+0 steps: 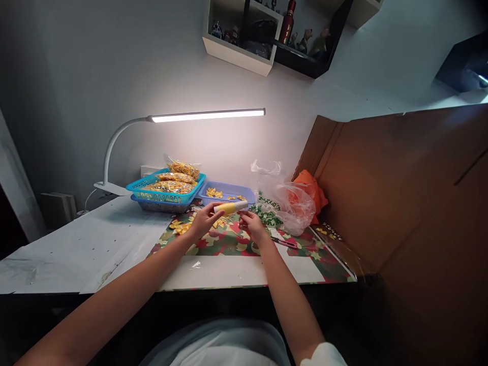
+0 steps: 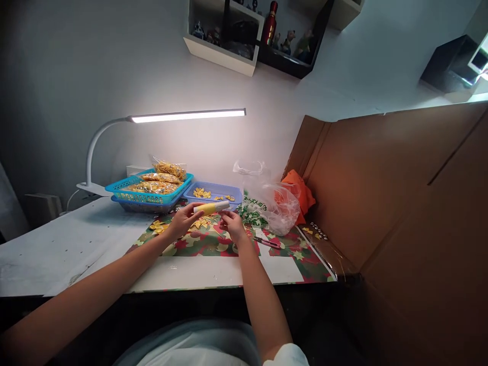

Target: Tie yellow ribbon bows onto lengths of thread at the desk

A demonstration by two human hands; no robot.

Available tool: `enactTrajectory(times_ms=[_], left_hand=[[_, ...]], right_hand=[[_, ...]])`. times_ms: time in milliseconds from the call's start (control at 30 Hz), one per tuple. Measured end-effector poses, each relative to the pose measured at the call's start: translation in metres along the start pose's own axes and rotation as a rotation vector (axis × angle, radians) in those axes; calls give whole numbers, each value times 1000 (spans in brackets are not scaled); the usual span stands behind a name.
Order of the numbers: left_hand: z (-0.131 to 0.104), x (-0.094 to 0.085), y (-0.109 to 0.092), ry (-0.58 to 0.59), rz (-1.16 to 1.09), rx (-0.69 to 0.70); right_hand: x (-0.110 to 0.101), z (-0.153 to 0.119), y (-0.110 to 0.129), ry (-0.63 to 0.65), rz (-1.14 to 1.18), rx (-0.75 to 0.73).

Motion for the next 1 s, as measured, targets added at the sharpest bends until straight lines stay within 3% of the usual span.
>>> enactTrajectory(times_ms=[167, 367, 700, 1000], left_hand=[[1, -5, 7, -38, -37, -43], [0, -3, 7, -29, -100, -113], [-11, 16, 6, 66, -236, -219], [-23, 37, 28, 210, -408, -481]], right_hand=[[-3, -2, 0, 29, 38, 16], [-19, -2, 13, -58, 85, -116], [-3, -11, 13, -19, -160, -249], [-4, -17, 23, -87, -209, -387]])
Point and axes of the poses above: each hand's wrist, its own z-axis towards the middle knuckle, its own x-axis out of the palm, y = z × x, the point moved 8 cm from there along z, towards the middle knuckle, and after that the axes turned 1 degree about -y, right-handed, at the moved point
